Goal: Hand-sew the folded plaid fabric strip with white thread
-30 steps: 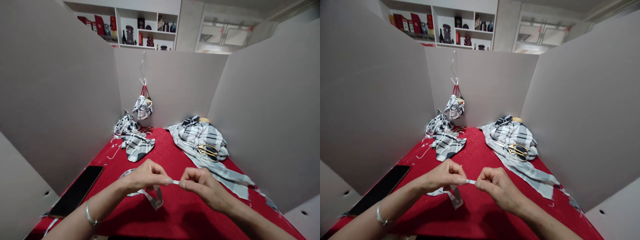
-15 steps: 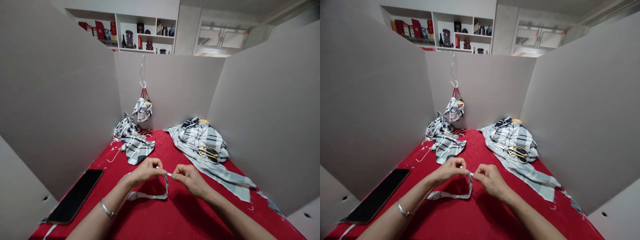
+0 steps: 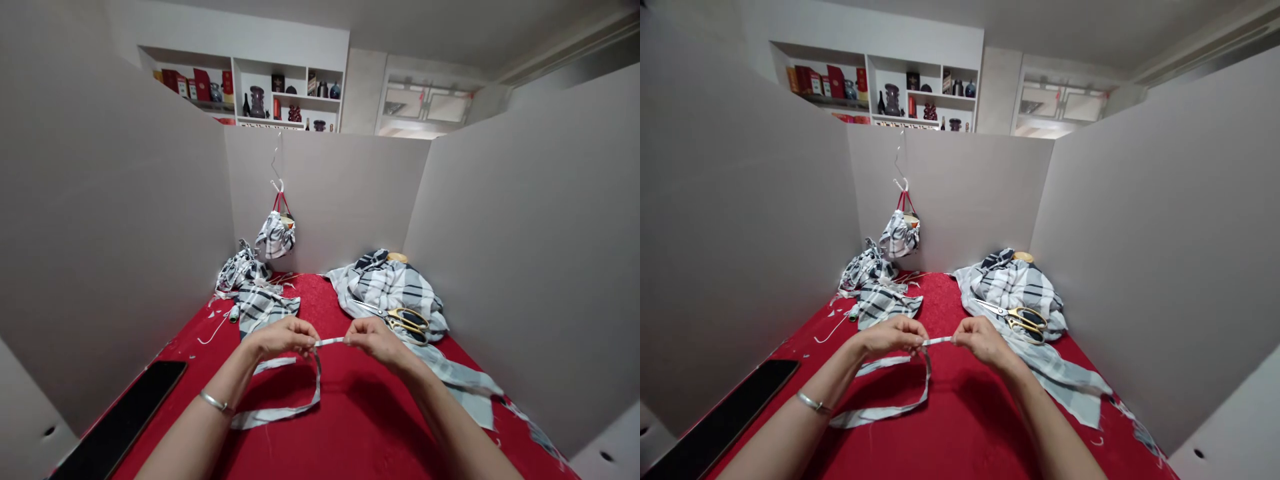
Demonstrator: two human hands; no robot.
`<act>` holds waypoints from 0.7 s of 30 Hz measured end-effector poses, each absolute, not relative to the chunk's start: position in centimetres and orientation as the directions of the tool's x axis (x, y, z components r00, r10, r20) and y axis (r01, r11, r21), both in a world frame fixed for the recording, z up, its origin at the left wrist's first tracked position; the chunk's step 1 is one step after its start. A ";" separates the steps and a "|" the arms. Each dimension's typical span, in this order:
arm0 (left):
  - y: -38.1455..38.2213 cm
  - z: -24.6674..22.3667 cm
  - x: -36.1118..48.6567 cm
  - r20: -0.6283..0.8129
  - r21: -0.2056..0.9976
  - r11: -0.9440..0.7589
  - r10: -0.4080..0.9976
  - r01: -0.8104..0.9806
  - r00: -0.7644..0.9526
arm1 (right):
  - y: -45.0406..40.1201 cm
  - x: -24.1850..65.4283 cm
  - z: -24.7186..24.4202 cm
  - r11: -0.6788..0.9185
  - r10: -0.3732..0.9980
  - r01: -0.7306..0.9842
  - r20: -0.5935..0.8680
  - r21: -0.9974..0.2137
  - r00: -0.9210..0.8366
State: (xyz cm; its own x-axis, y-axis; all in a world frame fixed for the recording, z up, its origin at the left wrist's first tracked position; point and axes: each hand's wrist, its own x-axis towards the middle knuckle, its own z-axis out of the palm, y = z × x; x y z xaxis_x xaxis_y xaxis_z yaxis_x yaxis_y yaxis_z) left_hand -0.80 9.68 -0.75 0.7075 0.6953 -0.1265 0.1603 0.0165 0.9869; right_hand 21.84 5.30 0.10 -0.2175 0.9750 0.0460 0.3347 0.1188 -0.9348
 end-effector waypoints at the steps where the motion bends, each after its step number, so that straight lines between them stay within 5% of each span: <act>1: 9.7 -0.9 -0.7 -0.131 0.986 0.019 0.696 0.164 0.706 | 5.5 21.8 0.2 0.118 0.974 0.334 0.044 -0.935 -0.221; 21: 10.3 -6.7 0.6 -0.090 0.955 -0.041 0.903 0.294 0.420 | 7.4 20.5 -3.9 0.108 0.960 0.362 0.003 -0.926 -0.278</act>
